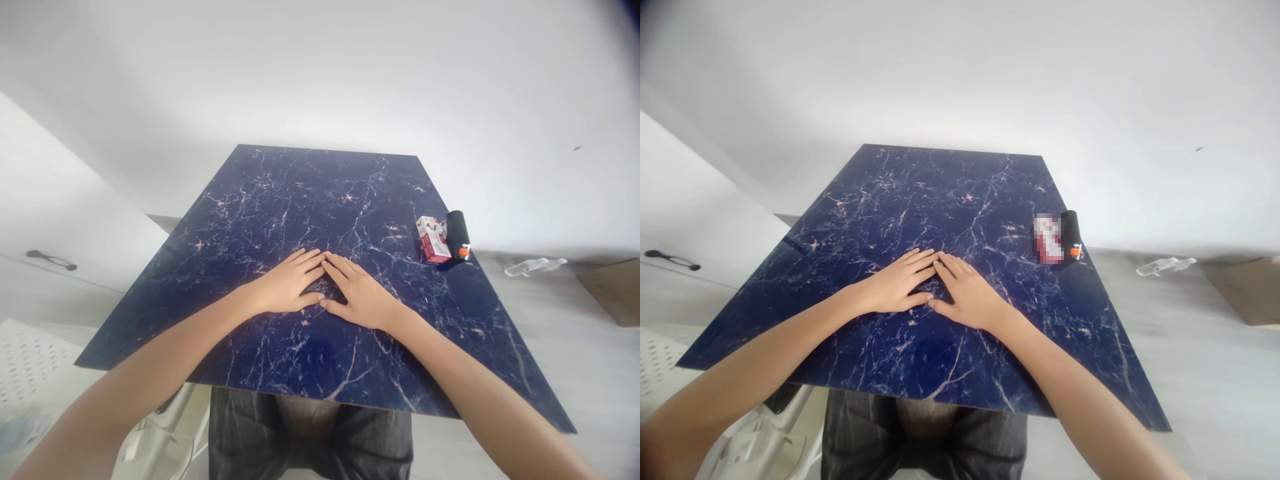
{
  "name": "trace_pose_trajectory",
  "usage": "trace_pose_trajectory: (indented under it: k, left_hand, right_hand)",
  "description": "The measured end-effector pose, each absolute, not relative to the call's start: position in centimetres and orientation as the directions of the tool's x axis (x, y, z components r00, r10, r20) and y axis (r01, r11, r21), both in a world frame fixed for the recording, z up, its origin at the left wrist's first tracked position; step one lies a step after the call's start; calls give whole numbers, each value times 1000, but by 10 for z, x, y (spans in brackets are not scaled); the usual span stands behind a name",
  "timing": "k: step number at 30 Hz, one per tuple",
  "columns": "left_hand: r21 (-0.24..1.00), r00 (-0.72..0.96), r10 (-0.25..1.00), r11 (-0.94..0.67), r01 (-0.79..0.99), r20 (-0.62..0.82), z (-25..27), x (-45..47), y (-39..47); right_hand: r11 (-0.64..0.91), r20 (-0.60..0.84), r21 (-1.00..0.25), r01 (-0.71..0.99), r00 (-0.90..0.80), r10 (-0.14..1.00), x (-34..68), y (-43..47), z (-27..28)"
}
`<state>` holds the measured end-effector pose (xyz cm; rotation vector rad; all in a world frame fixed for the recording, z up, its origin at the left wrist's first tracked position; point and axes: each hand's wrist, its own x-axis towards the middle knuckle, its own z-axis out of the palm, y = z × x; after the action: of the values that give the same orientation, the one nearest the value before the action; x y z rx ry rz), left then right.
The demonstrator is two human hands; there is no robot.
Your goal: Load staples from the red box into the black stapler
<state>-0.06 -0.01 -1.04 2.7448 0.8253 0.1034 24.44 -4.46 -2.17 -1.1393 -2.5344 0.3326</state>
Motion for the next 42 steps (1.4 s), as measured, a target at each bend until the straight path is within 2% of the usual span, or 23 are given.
trace_pose_trajectory:
  k: [42]
  left_hand:
    - [242, 838, 545, -813, 530, -5, -13, 0, 1]
  right_hand:
    - [647, 227, -371, 666, -611, 758, 244, -45, -24]
